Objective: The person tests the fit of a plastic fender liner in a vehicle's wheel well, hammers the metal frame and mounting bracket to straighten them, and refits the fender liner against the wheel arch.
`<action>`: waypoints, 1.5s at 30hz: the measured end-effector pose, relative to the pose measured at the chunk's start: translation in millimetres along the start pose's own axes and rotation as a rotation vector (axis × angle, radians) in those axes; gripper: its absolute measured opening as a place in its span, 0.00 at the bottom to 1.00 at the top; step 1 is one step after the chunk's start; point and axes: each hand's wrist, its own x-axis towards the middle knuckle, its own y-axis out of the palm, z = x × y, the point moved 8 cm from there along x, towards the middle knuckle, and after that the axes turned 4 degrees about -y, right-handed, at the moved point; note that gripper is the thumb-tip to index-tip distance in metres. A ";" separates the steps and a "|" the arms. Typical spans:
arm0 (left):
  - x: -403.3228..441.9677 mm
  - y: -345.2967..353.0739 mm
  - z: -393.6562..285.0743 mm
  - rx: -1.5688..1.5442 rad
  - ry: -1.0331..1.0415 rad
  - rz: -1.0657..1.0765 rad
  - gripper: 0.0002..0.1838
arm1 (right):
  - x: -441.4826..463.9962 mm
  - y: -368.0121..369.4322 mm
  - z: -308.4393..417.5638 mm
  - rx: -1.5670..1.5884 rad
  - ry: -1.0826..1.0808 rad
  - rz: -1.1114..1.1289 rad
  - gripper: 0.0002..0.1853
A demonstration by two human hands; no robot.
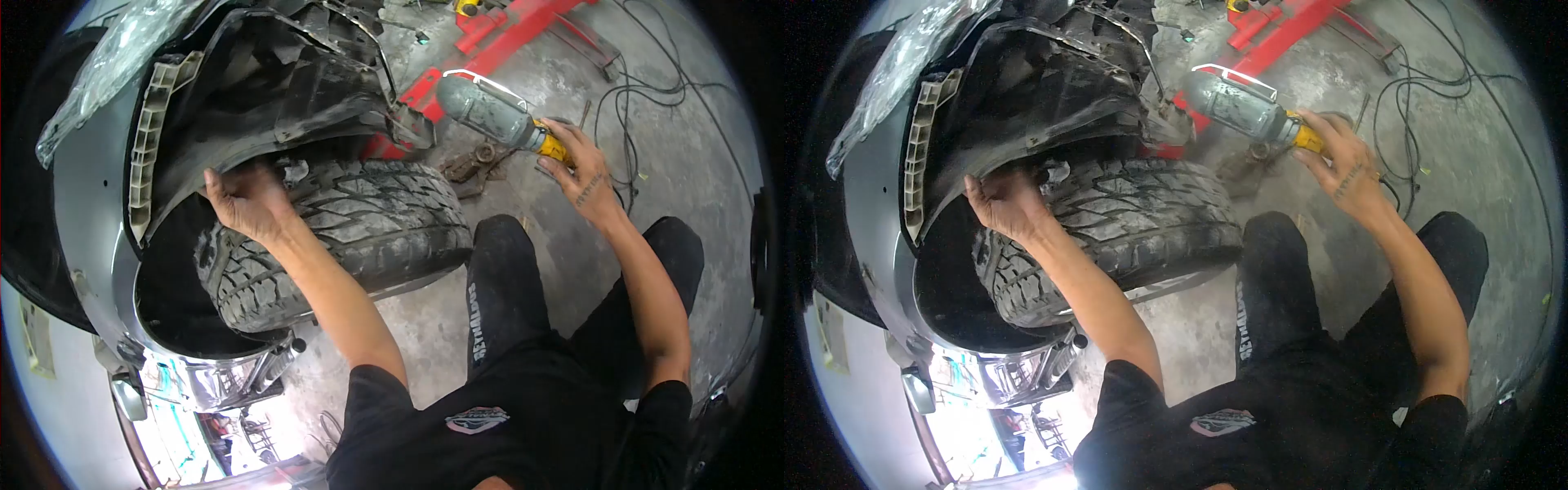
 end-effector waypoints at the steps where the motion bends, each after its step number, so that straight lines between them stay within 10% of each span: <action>1: 0.4 1.7 1.1 -0.003 -0.012 0.021 0.23 | -0.3 0.9 -1.0 -0.001 -0.003 -0.001 0.29; 45: -5.9 10.7 1.4 0.014 0.019 -0.044 0.16 | -4.6 9.9 -17.4 -0.045 0.019 0.007 0.30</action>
